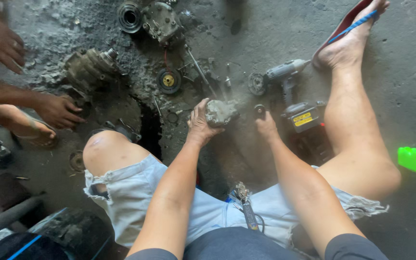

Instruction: The person sits on the floor and uses a cordless angle grinder to clean and smooth a small metal part. They hold the part with one hand and operate the grinder with the other, rotating the part to treat different surfaces. Another person works nearby on separate components.

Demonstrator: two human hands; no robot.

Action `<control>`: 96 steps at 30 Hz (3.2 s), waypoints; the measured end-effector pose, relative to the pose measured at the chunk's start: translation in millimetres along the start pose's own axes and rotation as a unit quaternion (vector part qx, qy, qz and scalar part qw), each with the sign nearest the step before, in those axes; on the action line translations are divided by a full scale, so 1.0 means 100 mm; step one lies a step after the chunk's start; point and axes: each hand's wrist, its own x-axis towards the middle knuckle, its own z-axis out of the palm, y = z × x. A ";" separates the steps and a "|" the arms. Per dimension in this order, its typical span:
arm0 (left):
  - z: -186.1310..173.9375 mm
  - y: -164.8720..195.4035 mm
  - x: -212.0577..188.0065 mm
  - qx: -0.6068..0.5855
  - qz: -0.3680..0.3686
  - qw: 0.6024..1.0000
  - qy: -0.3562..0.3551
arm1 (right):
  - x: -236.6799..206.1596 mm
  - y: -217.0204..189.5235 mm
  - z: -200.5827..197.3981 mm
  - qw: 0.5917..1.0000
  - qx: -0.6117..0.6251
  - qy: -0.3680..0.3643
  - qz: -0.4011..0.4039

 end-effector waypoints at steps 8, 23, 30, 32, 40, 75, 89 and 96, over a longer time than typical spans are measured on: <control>-0.05 0.01 0.00 -0.008 -0.017 1.000 -0.019 | -0.08 -0.15 -0.07 0.980 0.155 -0.099 0.070; -0.03 0.01 0.01 0.002 -0.028 0.999 -0.021 | -0.07 -0.09 -0.11 0.959 0.248 -0.131 0.046; -0.05 0.04 0.01 -0.010 -0.030 0.999 -0.024 | -0.16 -0.28 -0.12 0.977 0.183 -0.095 0.050; -0.06 0.05 0.00 -0.014 -0.033 0.999 -0.026 | -0.21 -0.39 -0.15 0.943 0.271 -0.132 0.143; -0.06 0.06 0.00 -0.003 -0.033 0.999 -0.022 | -0.17 -0.44 -0.05 0.926 0.256 -0.189 0.202; 0.04 -0.03 -0.02 -0.005 -0.012 1.000 -0.001 | 0.06 -0.18 -0.02 0.930 0.171 -0.139 0.295; 0.04 -0.05 0.00 0.016 0.008 1.000 -0.002 | 0.30 -0.21 -0.22 0.923 0.116 -0.324 0.171; 0.02 -0.06 -0.01 0.011 0.008 1.000 0.002 | 0.03 -0.24 -0.05 0.937 0.141 -0.190 0.258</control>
